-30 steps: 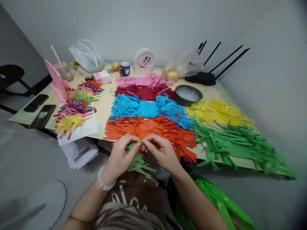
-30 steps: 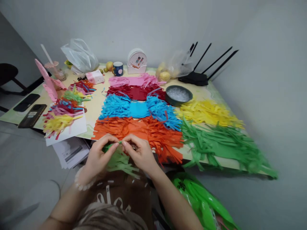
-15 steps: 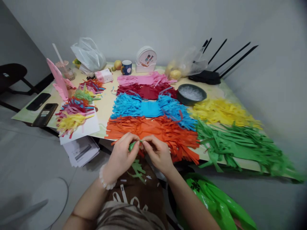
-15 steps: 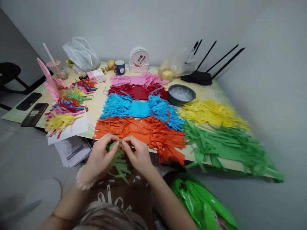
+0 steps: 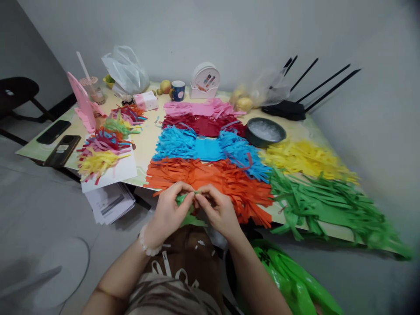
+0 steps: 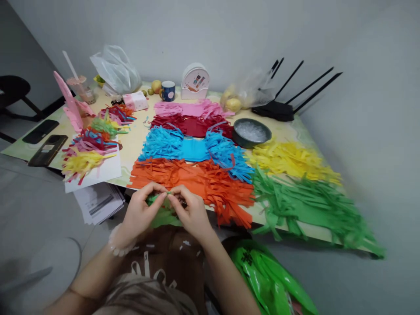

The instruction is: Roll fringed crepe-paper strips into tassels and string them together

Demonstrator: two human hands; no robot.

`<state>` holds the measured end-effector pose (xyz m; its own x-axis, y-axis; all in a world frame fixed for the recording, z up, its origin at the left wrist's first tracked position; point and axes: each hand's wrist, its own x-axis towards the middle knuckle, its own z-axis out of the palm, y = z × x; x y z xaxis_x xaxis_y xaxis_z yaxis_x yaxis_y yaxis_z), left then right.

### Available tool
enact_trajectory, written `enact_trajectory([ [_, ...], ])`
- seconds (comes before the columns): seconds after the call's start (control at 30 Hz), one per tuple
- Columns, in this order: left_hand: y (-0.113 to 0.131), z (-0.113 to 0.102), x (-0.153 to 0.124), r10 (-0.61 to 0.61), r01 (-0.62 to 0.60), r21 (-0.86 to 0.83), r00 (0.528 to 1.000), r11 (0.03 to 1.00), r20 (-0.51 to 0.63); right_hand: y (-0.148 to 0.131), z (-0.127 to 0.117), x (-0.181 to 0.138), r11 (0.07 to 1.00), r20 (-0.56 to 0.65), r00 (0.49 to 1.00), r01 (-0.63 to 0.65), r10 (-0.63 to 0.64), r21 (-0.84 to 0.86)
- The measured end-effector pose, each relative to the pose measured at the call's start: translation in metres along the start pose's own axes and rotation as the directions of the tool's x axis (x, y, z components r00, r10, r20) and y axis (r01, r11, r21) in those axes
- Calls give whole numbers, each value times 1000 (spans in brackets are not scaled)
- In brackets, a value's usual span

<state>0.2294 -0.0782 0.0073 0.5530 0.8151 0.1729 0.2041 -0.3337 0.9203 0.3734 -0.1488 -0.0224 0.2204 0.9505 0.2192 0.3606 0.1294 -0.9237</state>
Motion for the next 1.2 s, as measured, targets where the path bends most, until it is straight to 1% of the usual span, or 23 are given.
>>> enact_trajectory([
  [0.1,-5,-1,-1,-31,32,-107,999,994,8,0,-4,1,1000,-1,1000,-9,9,15],
  [0.17,-9,-2,-2,-29,31,-135,999,990,16,0,-6,2,1000,1,1000,-15,15,15],
  [0.33,-11,-2,-5,20,-23,-58,999,998,-48,-3,-13,2,1000,138,990,0,4,-31],
  [0.4,-10,-1,-7,44,-46,-40,998,998,-35,-4,-16,2,999,159,987,-1,9,-51],
  [0.53,-10,-2,-11,18,-17,-62,1000,998,12,-6,-19,1,999,102,995,-16,20,-46],
  [0.67,-10,-6,-12,11,-11,-64,1000,998,2,-8,-17,0,998,53,998,-15,19,-66],
  [0.8,-10,-6,-12,43,-45,-45,998,998,-52,-9,-15,0,998,119,992,-25,33,-63],
  [0.87,-12,-4,-13,62,-65,-36,995,997,-81,-8,-16,1,999,118,992,-46,49,-29],
  [0.97,-15,-2,-13,88,-91,-33,992,995,-95,-8,-18,2,991,30,995,-95,93,92],
  [1.03,-17,-2,-14,96,-99,-36,993,994,-73,-8,-19,2,983,-1,992,-121,123,140],
  [1.13,-16,-3,-12,95,-96,-31,995,995,-31,-13,-19,2,988,-10,992,-121,122,91],
  [1.2,-14,-3,-10,89,-90,-60,996,994,-21,-18,-18,3,993,6,994,-109,109,50],
])
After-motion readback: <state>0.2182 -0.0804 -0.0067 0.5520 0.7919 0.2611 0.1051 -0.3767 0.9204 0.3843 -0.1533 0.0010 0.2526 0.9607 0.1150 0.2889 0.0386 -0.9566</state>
